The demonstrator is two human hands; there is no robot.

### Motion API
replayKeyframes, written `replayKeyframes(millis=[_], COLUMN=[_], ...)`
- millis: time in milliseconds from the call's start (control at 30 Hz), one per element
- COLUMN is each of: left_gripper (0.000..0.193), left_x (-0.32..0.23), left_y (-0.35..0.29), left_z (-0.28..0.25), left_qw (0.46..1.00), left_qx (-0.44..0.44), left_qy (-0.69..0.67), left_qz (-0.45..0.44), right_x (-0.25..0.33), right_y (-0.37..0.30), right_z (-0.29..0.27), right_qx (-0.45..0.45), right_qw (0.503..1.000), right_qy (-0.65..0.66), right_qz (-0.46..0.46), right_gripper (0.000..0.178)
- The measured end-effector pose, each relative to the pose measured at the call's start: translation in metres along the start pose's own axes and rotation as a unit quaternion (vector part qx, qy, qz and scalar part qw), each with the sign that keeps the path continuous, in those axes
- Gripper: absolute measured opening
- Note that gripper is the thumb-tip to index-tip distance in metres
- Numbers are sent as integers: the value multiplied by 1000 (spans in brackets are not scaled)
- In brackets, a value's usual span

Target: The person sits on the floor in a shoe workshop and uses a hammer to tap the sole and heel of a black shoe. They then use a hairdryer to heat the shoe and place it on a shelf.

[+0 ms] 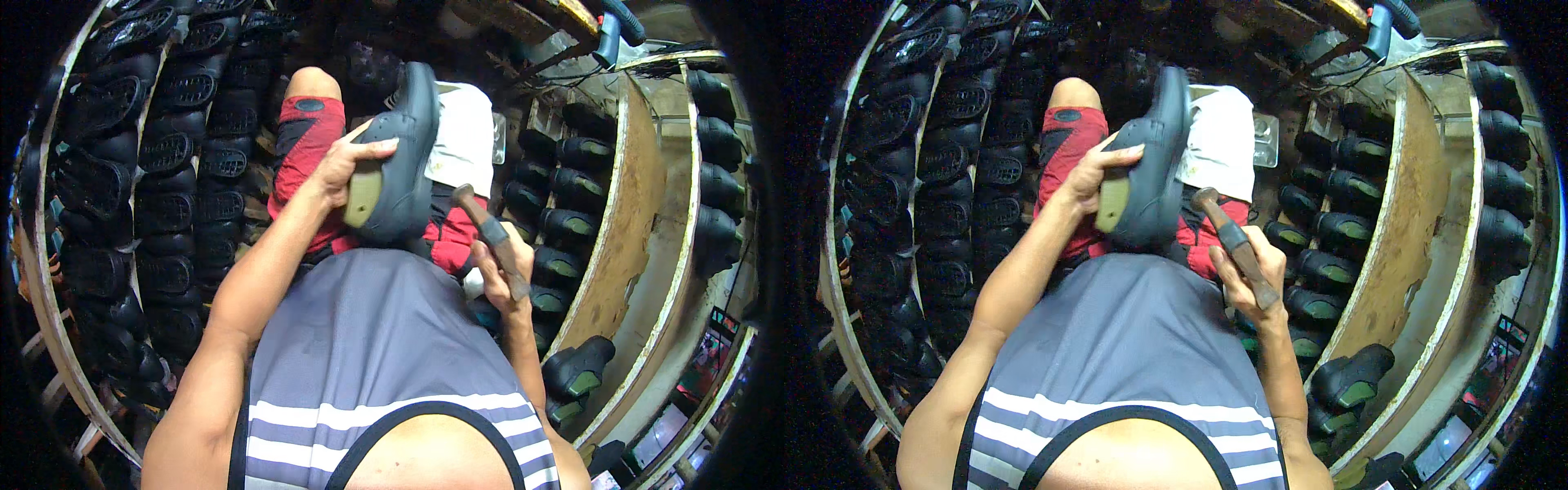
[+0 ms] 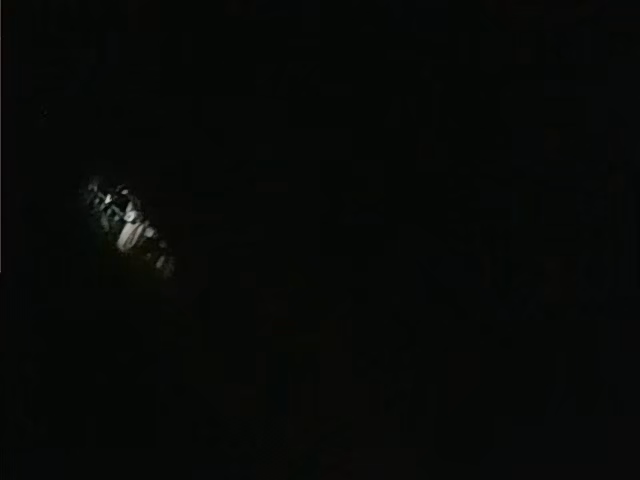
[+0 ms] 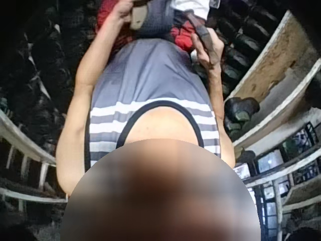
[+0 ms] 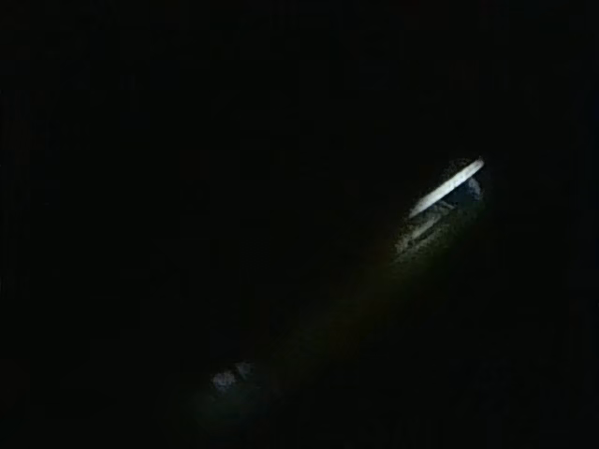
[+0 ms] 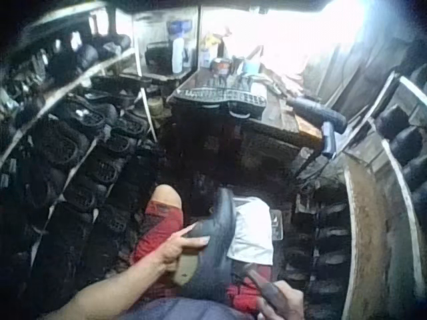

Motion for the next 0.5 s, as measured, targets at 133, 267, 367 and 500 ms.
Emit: replayKeyframes(millis=[133,267,367,500], left_gripper=[45,45,43,50], left_x=[41,44,41,43], left_y=[43,53,56,68], left_z=[-14,-23,-25,-32], left_qw=[983,981,979,978], left_qx=[-76,-84,-72,-151], left_qy=[-163,-166,-183,-143], left_qz=[-41,-57,-59,-25], right_x=[-16,-27,-27,-25], right_y=[-14,-15,-10,-9], right_z=[23,36,38,37], right_qx=[32,31,23,39], right_qw=[997,996,994,992], right_qy=[-35,-44,-63,-73], right_qz=[55,70,83,95], right_gripper=[35,38,42,43])
Point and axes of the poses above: each hand's wrist, its own y-axis towards the middle knuckle, its own z-axis out of the palm, x = y × z, the point moved 1 cm from there along y, towards the middle knuckle, and after that the axes turned 14 degrees about -z, right-handed, at the moved point
